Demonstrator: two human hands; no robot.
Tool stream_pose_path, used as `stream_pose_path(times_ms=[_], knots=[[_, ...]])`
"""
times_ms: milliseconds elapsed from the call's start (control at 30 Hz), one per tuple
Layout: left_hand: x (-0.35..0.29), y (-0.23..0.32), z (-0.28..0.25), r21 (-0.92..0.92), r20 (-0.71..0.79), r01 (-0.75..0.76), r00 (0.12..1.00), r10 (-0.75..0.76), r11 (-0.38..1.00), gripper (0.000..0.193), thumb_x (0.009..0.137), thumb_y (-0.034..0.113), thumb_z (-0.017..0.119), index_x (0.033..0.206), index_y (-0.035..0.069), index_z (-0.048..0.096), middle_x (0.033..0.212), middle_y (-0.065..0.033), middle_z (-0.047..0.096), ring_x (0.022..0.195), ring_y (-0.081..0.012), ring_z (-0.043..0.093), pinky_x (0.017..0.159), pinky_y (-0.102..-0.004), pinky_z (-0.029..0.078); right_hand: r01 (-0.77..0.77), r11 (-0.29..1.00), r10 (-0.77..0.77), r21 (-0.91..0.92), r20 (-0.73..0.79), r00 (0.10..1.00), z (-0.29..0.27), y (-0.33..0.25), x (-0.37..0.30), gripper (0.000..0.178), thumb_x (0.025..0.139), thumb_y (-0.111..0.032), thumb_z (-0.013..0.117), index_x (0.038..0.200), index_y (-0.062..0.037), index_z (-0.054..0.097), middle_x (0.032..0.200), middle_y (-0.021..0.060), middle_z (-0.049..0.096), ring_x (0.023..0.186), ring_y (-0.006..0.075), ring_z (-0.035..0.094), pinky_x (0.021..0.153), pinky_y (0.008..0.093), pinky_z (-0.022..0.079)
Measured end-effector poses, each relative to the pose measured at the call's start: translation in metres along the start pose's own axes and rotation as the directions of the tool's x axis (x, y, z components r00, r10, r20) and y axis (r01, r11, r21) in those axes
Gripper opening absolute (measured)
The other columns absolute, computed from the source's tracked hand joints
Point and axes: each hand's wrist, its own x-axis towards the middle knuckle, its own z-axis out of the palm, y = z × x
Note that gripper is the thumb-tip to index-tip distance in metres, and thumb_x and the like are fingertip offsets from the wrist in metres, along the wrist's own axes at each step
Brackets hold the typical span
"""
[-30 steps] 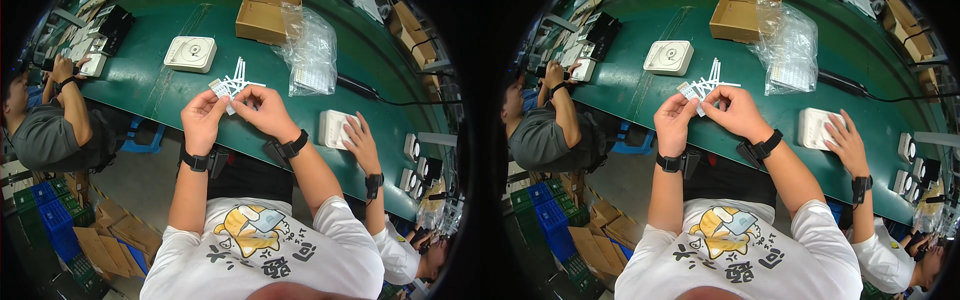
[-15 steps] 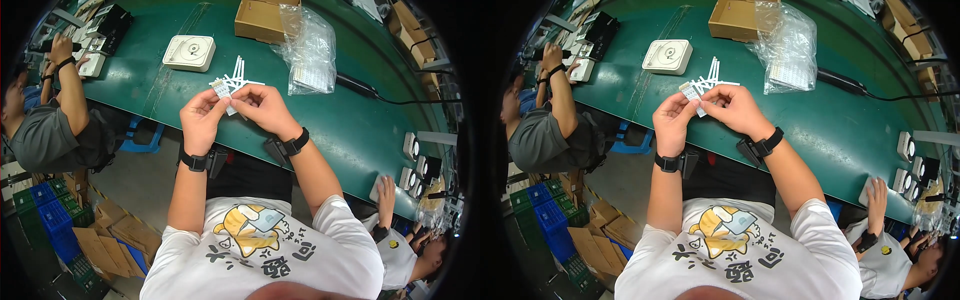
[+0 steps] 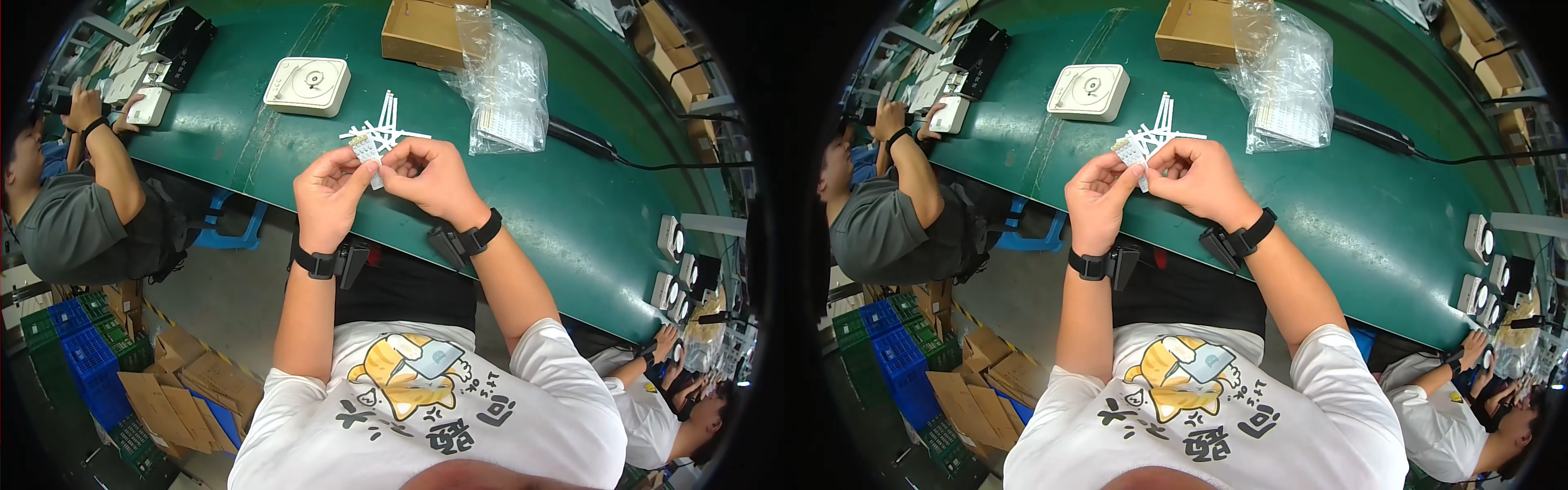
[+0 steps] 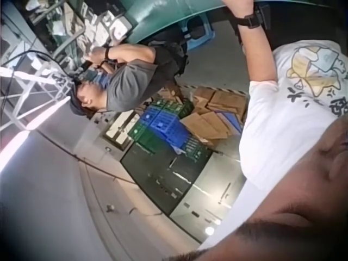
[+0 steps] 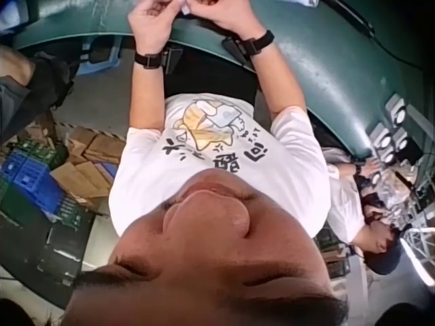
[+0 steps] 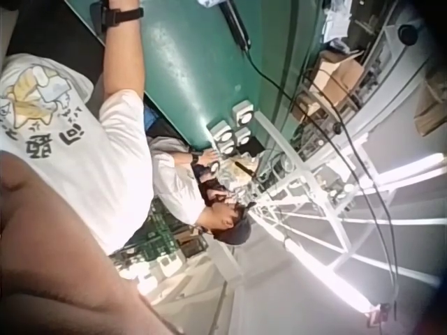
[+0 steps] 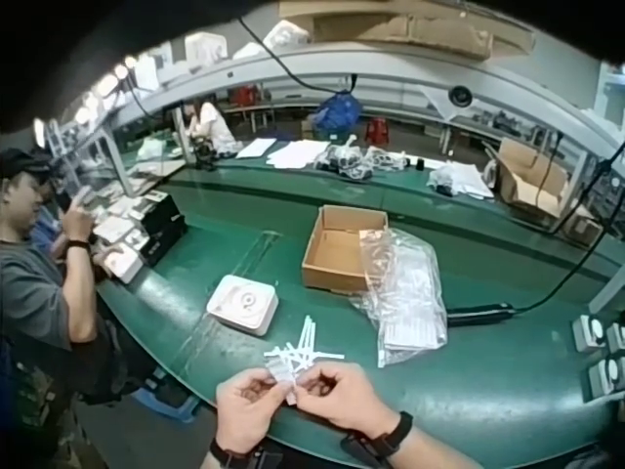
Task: The person assembles electronic devices by placing a circular component into a white plastic housing and inserting a small light strip. They repeat this process for several units, occasionally stopping to separate a stack of light strips before continuing the assembly.
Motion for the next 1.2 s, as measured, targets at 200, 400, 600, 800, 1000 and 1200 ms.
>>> stream_pose_path(times_ms=[200,400,600,800,1000,1200], knots=[[-0.004,0.009,0.010,0.055,0.006,0.048,0.999,-0.049,0.997,0.023,0.106,-0.007,0.085,0.128,-0.010,0.079,0.116,-0.0111,0.086,0.101,-0.0126,0.080,0.089,-0.0284,0.065,0.108,0.948,-0.184,-0.301,-0.236,0.954,0.009,-0.001,-0.002,0.012,0.092,-0.009,0.094,0.097,-0.0028,0.085,0.086,-0.0014,0.080,0.073,0.0027,0.065,0.068,0.0238,0.054],[-0.005,0.009,0.008,-0.002,0.017,0.084,0.996,-0.084,0.996,0.023,0.106,-0.006,0.085,0.128,-0.010,0.080,0.116,-0.0123,0.087,0.100,-0.0126,0.080,0.089,-0.0288,0.066,0.087,0.876,-0.285,-0.474,-0.364,0.887,-0.012,-0.011,0.004,0.012,0.090,-0.012,0.094,0.095,-0.0047,0.086,0.084,0.0014,0.081,0.069,0.0061,0.064,0.066,0.0267,0.054],[0.004,0.012,-0.017,-0.003,-0.055,0.086,0.995,-0.086,0.996,0.025,0.107,-0.005,0.084,0.131,-0.009,0.079,0.120,-0.0159,0.087,0.102,-0.0160,0.082,0.091,-0.0315,0.068,0.033,0.855,-0.277,-0.517,-0.404,0.872,-0.029,-0.008,0.011,0.017,0.093,-0.011,0.092,0.108,-0.0057,0.091,0.087,0.0039,0.082,0.069,0.0074,0.063,0.066,0.0264,0.053],[0.001,0.007,-0.001,-0.130,-0.070,0.113,0.990,-0.123,0.985,0.027,0.107,-0.005,0.084,0.133,-0.008,0.077,0.120,-0.0165,0.087,0.102,-0.0177,0.083,0.091,-0.0329,0.069,0.150,0.899,-0.243,-0.411,-0.184,0.952,-0.006,-0.014,-0.001,0.019,0.099,-0.012,0.091,0.116,-0.0042,0.091,0.095,0.0020,0.085,0.075,0.0046,0.062,0.069,0.0256,0.052],[0.000,-0.004,-0.003,-0.167,-0.064,0.123,0.989,-0.135,0.978,0.027,0.106,-0.006,0.085,0.133,-0.008,0.077,0.121,-0.0168,0.087,0.105,-0.0187,0.083,0.092,-0.0341,0.069,0.083,0.989,-0.081,-0.123,0.020,0.997,-0.005,-0.008,-0.001,0.017,0.104,-0.012,0.090,0.117,-0.0007,0.090,0.098,-0.0031,0.083,0.079,0.0014,0.060,0.070,0.0241,0.050],[0.002,-0.003,-0.001,-0.119,-0.017,0.094,0.995,-0.096,0.989,0.030,0.105,-0.006,0.086,0.133,-0.008,0.077,0.122,-0.0174,0.087,0.106,-0.0193,0.083,0.093,-0.0343,0.070,-0.027,0.999,0.026,0.031,0.047,0.999,-0.006,-0.005,0.001,0.014,0.103,-0.010,0.090,0.113,0.0003,0.088,0.095,-0.0045,0.081,0.077,-0.0005,0.058,0.069,0.0216,0.048]])
